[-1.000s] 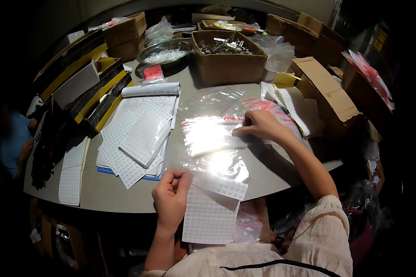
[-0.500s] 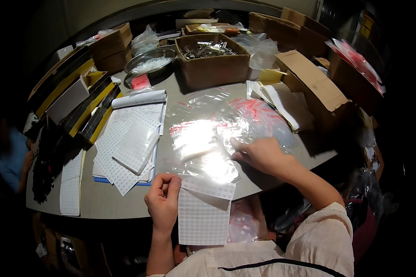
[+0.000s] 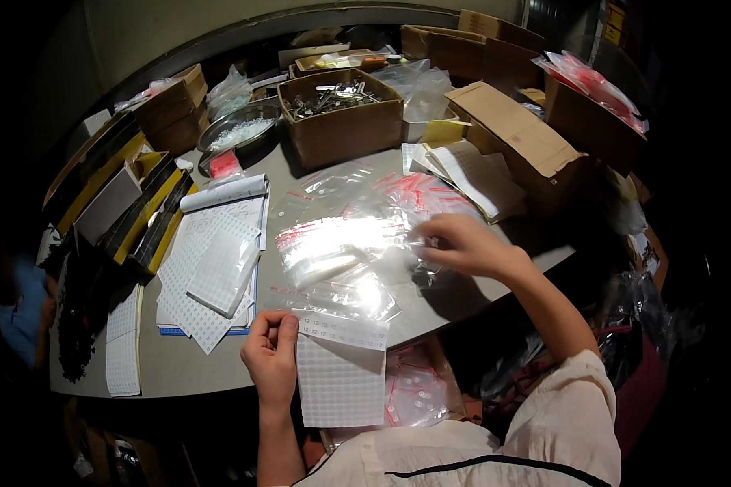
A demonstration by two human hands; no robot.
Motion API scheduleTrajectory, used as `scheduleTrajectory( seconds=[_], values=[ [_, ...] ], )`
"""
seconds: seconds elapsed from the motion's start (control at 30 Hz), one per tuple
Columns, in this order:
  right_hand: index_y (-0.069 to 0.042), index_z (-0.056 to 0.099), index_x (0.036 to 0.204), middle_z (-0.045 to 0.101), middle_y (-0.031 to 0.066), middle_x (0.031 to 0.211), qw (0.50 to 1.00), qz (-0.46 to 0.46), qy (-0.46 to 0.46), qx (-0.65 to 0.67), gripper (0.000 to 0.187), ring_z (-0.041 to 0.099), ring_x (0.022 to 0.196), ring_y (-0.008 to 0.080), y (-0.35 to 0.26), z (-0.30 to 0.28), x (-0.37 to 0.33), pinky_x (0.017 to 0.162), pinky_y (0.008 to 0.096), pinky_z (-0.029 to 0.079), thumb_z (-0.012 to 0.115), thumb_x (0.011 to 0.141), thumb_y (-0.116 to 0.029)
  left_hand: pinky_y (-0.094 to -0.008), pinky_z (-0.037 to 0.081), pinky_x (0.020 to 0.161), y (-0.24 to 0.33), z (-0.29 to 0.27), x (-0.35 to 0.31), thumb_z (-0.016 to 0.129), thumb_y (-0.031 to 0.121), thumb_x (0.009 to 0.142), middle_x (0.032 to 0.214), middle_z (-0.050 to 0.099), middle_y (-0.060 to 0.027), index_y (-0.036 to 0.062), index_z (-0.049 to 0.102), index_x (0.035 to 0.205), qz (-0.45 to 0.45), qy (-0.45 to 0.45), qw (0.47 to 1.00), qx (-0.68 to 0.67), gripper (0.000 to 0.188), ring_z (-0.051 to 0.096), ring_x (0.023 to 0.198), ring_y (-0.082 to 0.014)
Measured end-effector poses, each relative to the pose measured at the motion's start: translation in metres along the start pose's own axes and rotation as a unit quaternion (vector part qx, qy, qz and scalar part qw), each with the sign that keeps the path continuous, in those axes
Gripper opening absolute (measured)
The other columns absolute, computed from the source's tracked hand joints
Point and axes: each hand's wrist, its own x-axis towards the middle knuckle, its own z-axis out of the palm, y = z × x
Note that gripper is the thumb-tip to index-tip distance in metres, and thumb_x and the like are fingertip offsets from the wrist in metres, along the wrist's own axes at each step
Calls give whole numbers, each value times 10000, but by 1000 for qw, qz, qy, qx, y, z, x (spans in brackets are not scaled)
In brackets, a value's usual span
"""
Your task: The person repeatedly picks up small white objects from a sheet and places them into clear plastic bags on a cluttered table. The person handles the items one by one, peeling them from a backing sheet and inserting them into the bags.
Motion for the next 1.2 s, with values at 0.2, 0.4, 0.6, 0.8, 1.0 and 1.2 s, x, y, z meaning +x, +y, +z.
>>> scheduleTrajectory(
  seconds=[0.2,0.4,0.6,0.8,1.0,1.2],
  values=[
    [-2,575,1111,654,157,913,996,-53,-58,35,263,650,825,309,22,42,62,750,420,519,686,888,-86,-258,484,651,-4,-1,1,690,105,1001,789,676,-27,-35,670,973,5,2,1000,-28,144,602,718,-79],
    [-19,547,1045,665,209,997,961,33,-17,-274,298,654,884,408,1,51,69,759,488,528,752,851,-115,-249,469,636,-2,0,2,698,120,1001,745,683,-24,-26,668,967,-5,11,1000,-21,153,589,696,-64],
    [-2,586,1286,685,218,1109,986,-135,94,4,494,689,1033,363,-62,34,22,931,452,539,774,846,-126,-204,338,567,-3,-5,-4,679,101,1022,726,628,35,-22,645,998,-29,35,993,-105,130,473,629,-5],
    [-36,659,1338,716,140,1191,947,-301,105,-47,447,713,983,303,-111,58,-12,845,401,565,789,921,-129,-197,388,602,0,-8,-3,677,72,1009,791,657,19,-39,639,1090,-38,-31,982,-182,143,540,683,-22],
    [-25,737,1239,771,127,968,967,-134,70,207,246,718,757,198,-82,93,-30,676,315,548,693,1007,-95,-285,547,889,-3,-16,-1,758,90,944,1242,692,-172,-64,583,1342,46,-220,941,-251,461,666,1060,-152],
    [-30,751,1240,778,107,899,958,-95,-7,269,251,701,733,120,-82,88,-41,689,276,543,692,1003,-91,-281,572,790,-4,-16,-6,726,23,956,1027,782,-117,-76,733,1196,156,-194,967,-55,260,731,909,-164]
  ],
)
